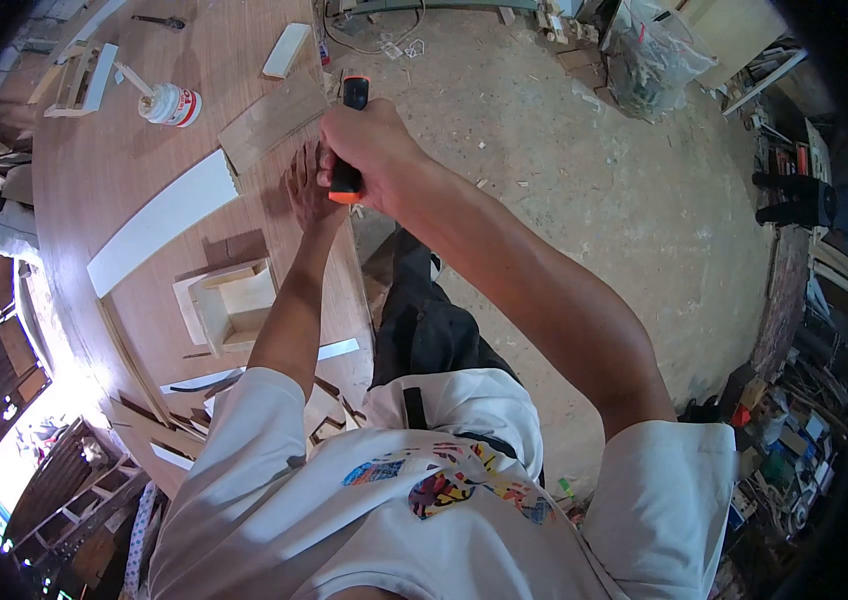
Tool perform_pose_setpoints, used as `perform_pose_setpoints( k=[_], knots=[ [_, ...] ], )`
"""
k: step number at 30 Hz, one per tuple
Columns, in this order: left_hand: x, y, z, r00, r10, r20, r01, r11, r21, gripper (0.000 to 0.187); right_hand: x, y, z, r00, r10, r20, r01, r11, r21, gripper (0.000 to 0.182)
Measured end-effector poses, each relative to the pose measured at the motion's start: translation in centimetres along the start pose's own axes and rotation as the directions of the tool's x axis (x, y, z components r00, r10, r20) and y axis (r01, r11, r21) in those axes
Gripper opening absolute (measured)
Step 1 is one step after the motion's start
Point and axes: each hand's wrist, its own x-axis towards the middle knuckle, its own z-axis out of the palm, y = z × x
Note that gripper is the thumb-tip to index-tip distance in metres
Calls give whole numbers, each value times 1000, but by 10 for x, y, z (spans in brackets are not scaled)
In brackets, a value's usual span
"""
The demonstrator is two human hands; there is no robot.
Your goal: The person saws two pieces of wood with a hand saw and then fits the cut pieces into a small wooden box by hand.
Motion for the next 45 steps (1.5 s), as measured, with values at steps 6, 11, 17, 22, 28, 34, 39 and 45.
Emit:
perform_pose_setpoints(
  k=[6, 11, 17, 22, 28, 34, 39, 45],
  knots=[
    [1, 4, -14, 989, -74, 129, 90, 988, -122, 55, -4, 3, 13, 999, -3, -50, 1, 999, -44, 11],
    [3, 4, -16, 982, -99, 162, 120, 985, -125, 62, -1, 4, 12, 1000, 10, -17, -10, 999, -36, 10],
    [-1, -2, -2, 996, -24, 84, 24, 1000, 7, 55, -3, 1, 5, 997, 54, 60, -54, 999, -8, 10],
    [4, 1, -3, 1000, -17, 18, 16, 1000, 18, 50, 10, 0, 2, 998, 67, -11, -66, 997, 35, 11],
    [4, 0, 2, 1000, 19, 12, -20, 997, 74, 44, 13, 11, -9, 999, 53, -10, -52, 998, 44, 11],
    [-2, -2, 0, 998, 64, -20, -63, 997, 38, 48, 16, 16, -3, 996, 73, 44, -72, 997, -15, 12],
    [-2, -2, -5, 999, 37, 27, -37, 999, -11, 54, 15, 20, -1, 995, 80, 59, -78, 996, -38, 11],
    [-2, -4, 2, 996, 12, 91, -18, 998, 61, 54, 27, 23, -10, 995, 95, 32, -96, 995, 35, 12]
  ],
)
